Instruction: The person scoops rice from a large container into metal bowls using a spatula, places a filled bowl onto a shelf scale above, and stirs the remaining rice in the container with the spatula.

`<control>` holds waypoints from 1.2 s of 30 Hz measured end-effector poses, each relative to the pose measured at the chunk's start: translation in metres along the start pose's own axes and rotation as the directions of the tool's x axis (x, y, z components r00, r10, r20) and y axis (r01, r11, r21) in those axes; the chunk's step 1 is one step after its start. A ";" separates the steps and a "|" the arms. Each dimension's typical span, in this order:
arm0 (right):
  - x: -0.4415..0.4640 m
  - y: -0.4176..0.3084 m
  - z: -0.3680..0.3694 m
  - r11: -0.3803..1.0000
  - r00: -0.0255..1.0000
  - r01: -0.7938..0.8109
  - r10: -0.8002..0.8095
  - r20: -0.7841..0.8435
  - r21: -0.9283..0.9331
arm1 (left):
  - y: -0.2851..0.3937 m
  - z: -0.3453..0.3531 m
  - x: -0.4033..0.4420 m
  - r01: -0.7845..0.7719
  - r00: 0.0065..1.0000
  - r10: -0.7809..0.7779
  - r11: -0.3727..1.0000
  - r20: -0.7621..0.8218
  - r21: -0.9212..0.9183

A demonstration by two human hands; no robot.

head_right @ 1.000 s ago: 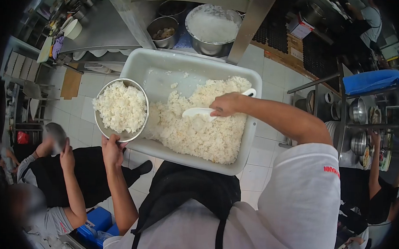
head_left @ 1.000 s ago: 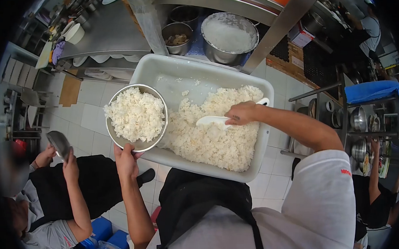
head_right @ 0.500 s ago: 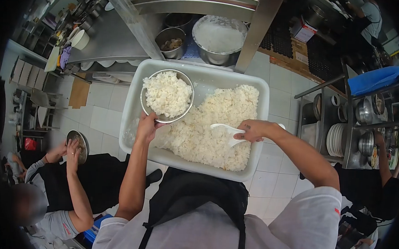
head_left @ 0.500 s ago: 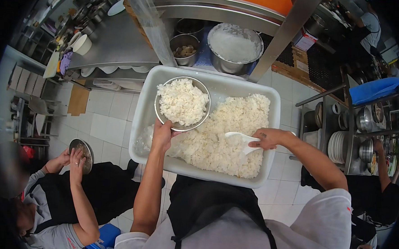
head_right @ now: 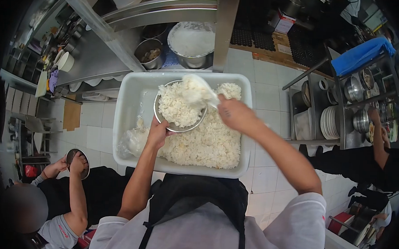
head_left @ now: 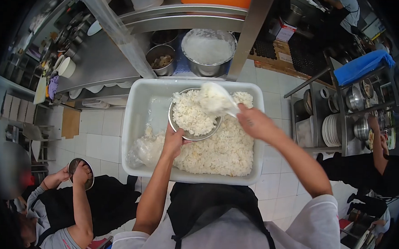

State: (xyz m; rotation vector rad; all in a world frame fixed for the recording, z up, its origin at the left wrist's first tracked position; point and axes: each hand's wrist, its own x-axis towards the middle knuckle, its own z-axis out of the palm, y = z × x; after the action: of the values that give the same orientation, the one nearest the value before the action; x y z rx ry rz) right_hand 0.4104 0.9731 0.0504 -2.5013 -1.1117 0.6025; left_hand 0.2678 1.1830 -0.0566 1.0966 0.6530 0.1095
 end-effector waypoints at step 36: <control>-0.062 -0.072 -0.028 0.943 0.971 -0.134 0.186 0.148 -0.303 | -0.007 0.021 -0.030 0.028 0.999 -0.026 0.998 0.038 -0.048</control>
State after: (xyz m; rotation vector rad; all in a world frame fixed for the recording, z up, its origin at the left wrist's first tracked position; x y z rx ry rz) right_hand 0.3430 0.9683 0.1225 -2.8614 -1.1364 0.7651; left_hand 0.2534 1.1513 -0.0435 1.0401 0.6289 0.0810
